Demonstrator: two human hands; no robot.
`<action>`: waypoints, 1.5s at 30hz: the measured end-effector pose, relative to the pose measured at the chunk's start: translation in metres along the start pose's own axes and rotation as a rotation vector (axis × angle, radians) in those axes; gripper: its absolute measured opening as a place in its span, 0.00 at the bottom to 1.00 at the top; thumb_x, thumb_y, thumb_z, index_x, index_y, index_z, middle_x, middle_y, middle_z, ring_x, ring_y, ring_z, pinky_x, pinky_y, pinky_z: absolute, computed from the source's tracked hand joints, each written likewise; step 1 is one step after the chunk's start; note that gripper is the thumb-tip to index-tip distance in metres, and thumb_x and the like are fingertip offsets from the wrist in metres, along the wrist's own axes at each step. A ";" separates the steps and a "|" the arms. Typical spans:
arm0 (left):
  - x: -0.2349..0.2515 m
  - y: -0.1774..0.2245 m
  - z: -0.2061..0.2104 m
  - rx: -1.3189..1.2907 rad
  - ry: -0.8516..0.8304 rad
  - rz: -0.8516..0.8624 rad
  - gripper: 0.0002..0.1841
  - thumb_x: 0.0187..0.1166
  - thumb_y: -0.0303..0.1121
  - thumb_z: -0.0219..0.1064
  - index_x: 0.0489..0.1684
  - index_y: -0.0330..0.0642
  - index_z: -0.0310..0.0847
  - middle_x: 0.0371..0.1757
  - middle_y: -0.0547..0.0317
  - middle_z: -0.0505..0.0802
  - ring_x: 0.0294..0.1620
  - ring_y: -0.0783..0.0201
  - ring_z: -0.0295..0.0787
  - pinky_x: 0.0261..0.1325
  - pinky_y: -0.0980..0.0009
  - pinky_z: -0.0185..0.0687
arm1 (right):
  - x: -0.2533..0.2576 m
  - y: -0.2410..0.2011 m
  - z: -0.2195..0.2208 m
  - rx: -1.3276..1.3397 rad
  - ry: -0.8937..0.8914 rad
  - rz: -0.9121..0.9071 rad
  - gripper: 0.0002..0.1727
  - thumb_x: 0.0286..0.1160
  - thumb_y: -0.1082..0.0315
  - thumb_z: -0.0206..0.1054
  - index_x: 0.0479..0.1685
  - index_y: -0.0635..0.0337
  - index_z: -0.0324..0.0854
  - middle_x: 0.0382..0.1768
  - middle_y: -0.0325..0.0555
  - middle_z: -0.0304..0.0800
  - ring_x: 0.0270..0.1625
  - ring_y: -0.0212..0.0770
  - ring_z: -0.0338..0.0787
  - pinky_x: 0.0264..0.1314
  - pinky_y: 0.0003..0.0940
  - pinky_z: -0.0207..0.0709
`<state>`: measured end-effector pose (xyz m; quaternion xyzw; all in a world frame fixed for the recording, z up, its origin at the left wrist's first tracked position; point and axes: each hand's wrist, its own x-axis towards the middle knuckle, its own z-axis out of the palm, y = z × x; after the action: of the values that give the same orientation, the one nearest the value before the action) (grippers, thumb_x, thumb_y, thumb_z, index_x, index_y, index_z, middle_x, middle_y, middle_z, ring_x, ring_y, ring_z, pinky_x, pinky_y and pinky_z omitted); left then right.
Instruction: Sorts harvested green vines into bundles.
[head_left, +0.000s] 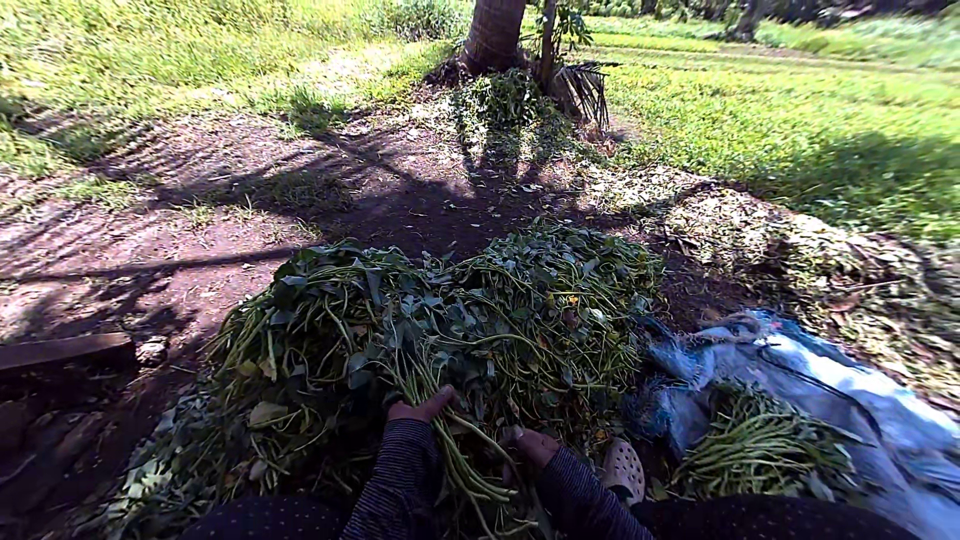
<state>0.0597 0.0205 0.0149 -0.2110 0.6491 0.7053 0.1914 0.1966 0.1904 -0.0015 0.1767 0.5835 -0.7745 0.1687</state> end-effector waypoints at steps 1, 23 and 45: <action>0.001 0.002 -0.001 -0.011 0.020 0.012 0.23 0.71 0.24 0.79 0.59 0.24 0.75 0.32 0.45 0.96 0.30 0.56 0.96 0.36 0.64 0.93 | -0.003 -0.001 0.001 -0.049 -0.005 -0.032 0.20 0.93 0.60 0.45 0.55 0.66 0.78 0.27 0.42 0.90 0.25 0.37 0.90 0.30 0.36 0.88; 0.019 0.018 -0.015 -0.240 0.251 0.182 0.19 0.76 0.23 0.74 0.58 0.23 0.73 0.29 0.45 0.94 0.26 0.57 0.94 0.33 0.65 0.93 | -0.012 0.031 0.021 -0.430 0.048 0.076 0.17 0.90 0.66 0.54 0.48 0.72 0.83 0.27 0.43 0.80 0.29 0.32 0.77 0.41 0.32 0.76; -0.021 0.027 0.002 -0.244 0.244 0.303 0.14 0.75 0.20 0.73 0.52 0.24 0.77 0.26 0.49 0.94 0.25 0.60 0.95 0.33 0.68 0.93 | 0.080 -0.011 0.013 -1.061 0.189 0.082 0.24 0.90 0.62 0.52 0.75 0.67 0.78 0.74 0.61 0.82 0.80 0.59 0.77 0.84 0.61 0.63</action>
<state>0.0623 0.0204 0.0491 -0.2166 0.6016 0.7685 -0.0234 0.1202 0.1763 -0.0269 0.1587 0.8998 -0.3469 0.2117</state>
